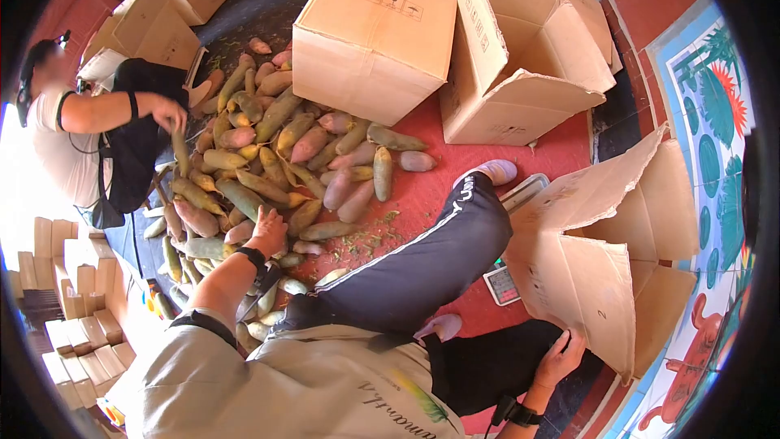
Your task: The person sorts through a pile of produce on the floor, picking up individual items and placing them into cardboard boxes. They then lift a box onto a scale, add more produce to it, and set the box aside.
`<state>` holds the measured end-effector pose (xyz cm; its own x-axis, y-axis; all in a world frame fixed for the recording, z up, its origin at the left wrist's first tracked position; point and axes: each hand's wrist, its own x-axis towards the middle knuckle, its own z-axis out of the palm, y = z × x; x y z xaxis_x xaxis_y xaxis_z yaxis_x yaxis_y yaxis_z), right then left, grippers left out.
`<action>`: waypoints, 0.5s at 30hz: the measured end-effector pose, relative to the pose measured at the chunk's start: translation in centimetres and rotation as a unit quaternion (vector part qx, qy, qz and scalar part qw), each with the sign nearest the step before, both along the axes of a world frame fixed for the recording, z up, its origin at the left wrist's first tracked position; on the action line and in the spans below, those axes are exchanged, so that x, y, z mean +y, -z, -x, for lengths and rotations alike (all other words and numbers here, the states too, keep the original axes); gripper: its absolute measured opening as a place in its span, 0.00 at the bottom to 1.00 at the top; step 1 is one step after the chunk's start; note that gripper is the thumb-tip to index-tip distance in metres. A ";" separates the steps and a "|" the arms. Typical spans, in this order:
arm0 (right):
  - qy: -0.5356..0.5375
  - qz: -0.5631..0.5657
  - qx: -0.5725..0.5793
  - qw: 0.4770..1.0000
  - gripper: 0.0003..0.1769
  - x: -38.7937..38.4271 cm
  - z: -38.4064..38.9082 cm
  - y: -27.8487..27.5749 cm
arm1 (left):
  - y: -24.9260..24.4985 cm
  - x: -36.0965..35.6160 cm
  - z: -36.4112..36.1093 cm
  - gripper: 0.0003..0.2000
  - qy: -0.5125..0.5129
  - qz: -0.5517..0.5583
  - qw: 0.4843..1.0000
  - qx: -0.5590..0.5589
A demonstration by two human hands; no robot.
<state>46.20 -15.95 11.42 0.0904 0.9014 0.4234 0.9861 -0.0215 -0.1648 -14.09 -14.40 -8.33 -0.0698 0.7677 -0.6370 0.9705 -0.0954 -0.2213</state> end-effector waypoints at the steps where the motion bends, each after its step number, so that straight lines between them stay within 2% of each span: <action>1: -0.001 0.000 0.001 1.000 0.06 0.0 0.0 0.0 | 0.4 -0.2 0.3 0.15 0.050 -0.037 0.998 0.028; 5: 0.004 0.014 0.004 1.000 0.07 0.1 0.0 0.1 | 0.6 0.4 0.6 0.13 0.105 -0.031 0.992 0.063; 7: 0.007 0.012 -0.001 1.000 0.07 0.1 0.2 -0.1 | -0.6 1.7 -0.1 0.12 0.122 0.083 0.985 0.095; 11: -0.002 -0.006 -0.010 1.000 0.07 0.1 0.1 -0.1 | 0.9 1.2 0.2 0.12 0.165 0.073 0.977 0.112; 13: -0.008 -0.016 -0.023 1.000 0.07 0.0 0.0 0.0 | 1.6 0.5 0.5 0.14 0.152 0.058 0.980 0.111; 15: 0.000 -0.011 -0.022 1.000 0.06 0.1 0.2 0.0 | 1.9 -0.6 0.8 0.17 0.192 0.019 0.970 0.147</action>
<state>46.02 -15.87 11.46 0.0719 0.8922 0.4460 0.9924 -0.0193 -0.1214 -14.91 -14.96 -10.26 0.0348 0.7494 -0.6612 0.7573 -0.4515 -0.4719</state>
